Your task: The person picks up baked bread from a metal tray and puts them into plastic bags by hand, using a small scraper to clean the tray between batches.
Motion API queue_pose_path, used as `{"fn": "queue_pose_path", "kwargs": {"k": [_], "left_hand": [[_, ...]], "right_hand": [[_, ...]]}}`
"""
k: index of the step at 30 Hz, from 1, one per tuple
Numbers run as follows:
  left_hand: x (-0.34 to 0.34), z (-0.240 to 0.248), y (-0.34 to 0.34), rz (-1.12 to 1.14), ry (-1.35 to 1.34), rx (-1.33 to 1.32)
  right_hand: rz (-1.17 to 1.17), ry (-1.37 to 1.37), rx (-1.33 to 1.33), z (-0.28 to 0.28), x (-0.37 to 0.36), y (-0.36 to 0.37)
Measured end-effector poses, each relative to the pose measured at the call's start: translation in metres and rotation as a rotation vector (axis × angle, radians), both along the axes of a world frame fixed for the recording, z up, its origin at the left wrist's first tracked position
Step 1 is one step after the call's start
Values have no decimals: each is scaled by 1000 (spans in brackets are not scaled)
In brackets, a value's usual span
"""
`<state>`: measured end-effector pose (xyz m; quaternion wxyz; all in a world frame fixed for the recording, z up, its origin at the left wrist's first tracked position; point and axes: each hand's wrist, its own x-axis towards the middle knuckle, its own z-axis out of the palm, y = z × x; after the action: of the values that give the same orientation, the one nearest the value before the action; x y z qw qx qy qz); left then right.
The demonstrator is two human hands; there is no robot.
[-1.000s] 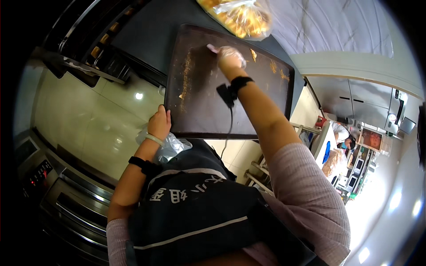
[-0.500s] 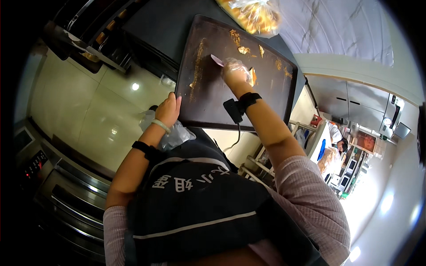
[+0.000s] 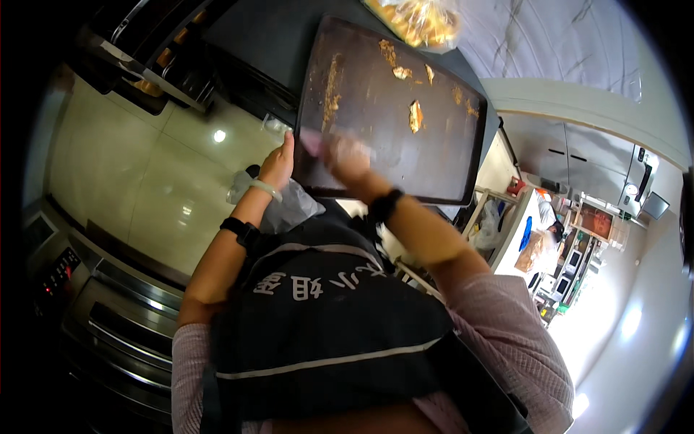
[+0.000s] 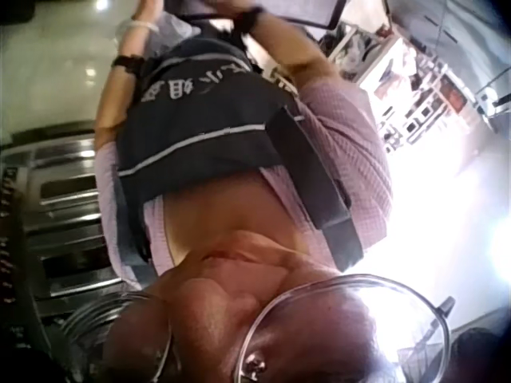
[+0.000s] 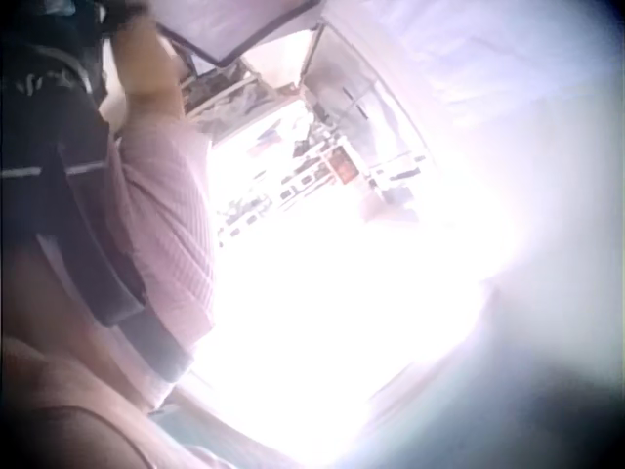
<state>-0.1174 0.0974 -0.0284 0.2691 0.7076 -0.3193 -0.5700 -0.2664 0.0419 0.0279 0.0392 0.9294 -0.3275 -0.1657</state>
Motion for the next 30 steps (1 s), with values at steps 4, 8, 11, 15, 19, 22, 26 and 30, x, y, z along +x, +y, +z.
{"fn": "queue_pose_path", "kwargs": {"k": [4,8,11,15,19,22,26,30], "left_hand": [[-3,11,1,33,-45,-110],[4,15,-3,-73,40,-6],[-3,-1,-1,60,-43,-105],[7,21,-3,-96,39,-26],[3,20,-3,-59,59,-72],[-1,-4,1,28,30,-217],[2,2,-1,-75,49,-207],[1,-9,0,-82,19,-280]], "right_hand": [[38,-1,-31,-37,-22,6],[-41,12,-117,-22,17,-52],[30,-139,-56,-27,-1,-15],[46,-181,-283,-17,17,-42],[-338,-167,3,-41,31,-115],[-321,104,135,13,47,-55],[-416,83,131,-7,47,-90],[-438,18,149,13,81,-144]]}}
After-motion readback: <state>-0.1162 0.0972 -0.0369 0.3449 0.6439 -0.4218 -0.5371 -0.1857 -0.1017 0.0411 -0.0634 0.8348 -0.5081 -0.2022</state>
